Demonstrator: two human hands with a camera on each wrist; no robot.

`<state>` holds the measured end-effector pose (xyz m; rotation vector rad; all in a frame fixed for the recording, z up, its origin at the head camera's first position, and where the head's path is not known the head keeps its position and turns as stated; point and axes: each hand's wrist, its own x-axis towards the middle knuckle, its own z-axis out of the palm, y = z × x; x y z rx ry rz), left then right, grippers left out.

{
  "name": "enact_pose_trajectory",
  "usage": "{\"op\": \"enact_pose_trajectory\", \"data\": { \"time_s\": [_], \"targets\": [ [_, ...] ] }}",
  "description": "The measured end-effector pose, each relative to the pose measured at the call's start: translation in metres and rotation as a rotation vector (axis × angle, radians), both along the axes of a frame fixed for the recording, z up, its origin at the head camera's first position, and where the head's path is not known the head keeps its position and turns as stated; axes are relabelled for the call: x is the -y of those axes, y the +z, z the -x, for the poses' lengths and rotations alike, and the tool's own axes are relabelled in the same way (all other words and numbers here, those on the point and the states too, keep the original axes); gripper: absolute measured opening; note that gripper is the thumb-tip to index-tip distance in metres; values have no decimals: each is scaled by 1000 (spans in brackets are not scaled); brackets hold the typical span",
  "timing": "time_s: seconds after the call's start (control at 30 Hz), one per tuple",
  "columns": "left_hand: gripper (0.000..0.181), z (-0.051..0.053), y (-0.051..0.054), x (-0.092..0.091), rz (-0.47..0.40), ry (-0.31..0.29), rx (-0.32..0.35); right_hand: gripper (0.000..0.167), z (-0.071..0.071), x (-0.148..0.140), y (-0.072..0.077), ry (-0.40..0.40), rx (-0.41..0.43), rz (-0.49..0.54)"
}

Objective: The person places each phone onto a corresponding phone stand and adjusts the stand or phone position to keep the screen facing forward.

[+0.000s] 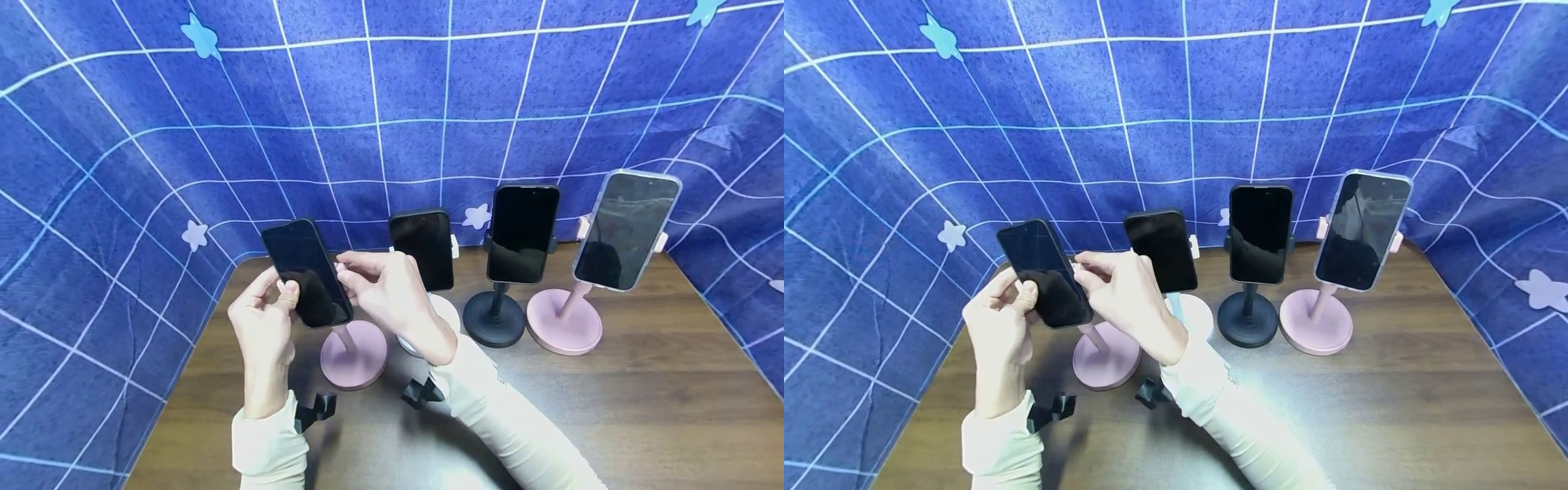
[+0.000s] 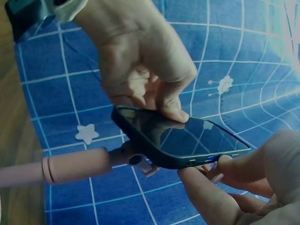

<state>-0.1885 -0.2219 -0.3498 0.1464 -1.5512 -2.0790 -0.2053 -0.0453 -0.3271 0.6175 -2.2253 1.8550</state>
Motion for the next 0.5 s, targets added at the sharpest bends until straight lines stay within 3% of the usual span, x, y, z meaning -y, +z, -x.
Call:
{"op": "enact_pose_trajectory", "data": {
  "time_s": [0.3,0.5],
  "targets": [
    [32,0,1,-4,171,94,15,20,3,-4,-2,-85,-160,-132],
    [32,0,2,-2,147,42,15,22,3,-1,-4,-83,-183,-130]
  ]
}}
